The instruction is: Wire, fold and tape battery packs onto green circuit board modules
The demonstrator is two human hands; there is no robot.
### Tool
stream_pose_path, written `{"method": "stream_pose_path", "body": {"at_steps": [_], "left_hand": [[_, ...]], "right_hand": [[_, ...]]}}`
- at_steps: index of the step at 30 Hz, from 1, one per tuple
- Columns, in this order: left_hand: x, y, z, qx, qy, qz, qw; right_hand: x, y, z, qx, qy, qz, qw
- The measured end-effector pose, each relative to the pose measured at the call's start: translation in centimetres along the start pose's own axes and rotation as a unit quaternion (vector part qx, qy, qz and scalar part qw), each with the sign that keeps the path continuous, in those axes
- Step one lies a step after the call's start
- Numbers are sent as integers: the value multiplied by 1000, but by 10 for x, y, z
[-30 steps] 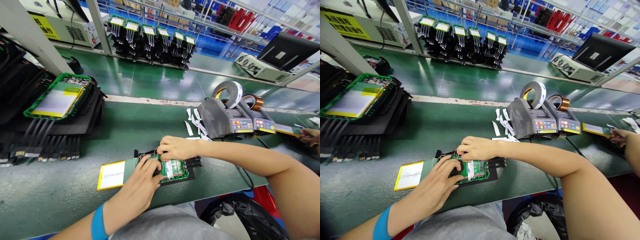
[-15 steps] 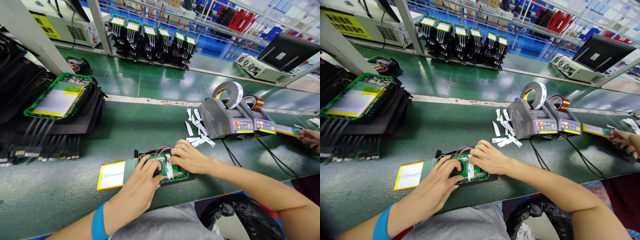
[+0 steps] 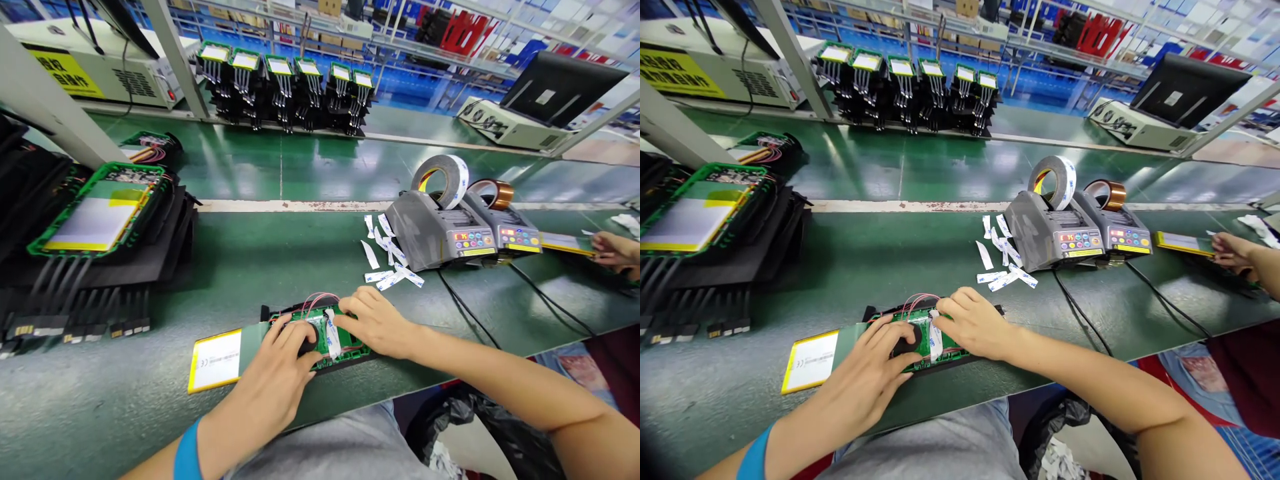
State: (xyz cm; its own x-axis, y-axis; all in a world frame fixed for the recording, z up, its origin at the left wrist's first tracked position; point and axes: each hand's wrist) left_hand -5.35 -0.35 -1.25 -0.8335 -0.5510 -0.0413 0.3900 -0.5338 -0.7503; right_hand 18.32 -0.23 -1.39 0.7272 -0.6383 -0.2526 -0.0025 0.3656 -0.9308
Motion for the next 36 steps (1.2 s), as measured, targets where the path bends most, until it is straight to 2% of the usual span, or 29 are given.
{"method": "stream_pose_path", "body": {"at_steps": [2, 8, 11, 16, 20, 24, 25, 27, 29, 31, 33, 36], "left_hand": [[-1, -1, 1, -2, 2, 1, 1000], [-1, -2, 2, -9, 1, 23, 1000], [0, 0, 2, -10, 4, 30, 999], [-1, 0, 2, -4, 5, 26, 1000], [-2, -2, 2, -1, 6, 25, 1000], [-2, 1, 0, 3, 12, 36, 999], [-2, 2, -1, 3, 13, 40, 999], [-2, 4, -2, 0, 14, 40, 999], [-1, 5, -2, -7, 18, 40, 999], [0, 4, -1, -15, 22, 36, 999], [1, 1, 3, -23, 35, 27, 999], [-5, -4, 8, -28, 56, 20, 998]], "right_hand": [[-3, 2, 2, 0, 7, 10, 1000], [-15, 9, 6, 34, -69, -9, 997], [-8, 2, -1, 43, -57, -40, 997], [13, -24, -14, 23, -30, -130, 991], [20, -52, -9, -63, -27, -222, 973], [25, -68, 18, -253, 12, -293, 922], [28, -67, 28, -296, 38, -287, 910], [35, -57, 47, -318, 124, -235, 910], [42, -42, 59, -233, 255, -149, 927], [46, -27, 60, -142, 347, -86, 923], [45, -16, 48, -160, 347, -76, 921], [35, -9, 21, -269, 283, -105, 914]]}}
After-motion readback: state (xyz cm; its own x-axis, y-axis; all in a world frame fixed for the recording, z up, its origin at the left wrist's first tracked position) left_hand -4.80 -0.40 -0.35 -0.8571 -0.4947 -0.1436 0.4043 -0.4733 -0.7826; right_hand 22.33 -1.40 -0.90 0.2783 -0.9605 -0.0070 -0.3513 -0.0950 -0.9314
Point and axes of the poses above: each hand's wrist, its own x-axis away from the middle knuckle, its own y-axis out of the palm, z = x × y, and after that the axes turned 12 degrees about x, right-handed
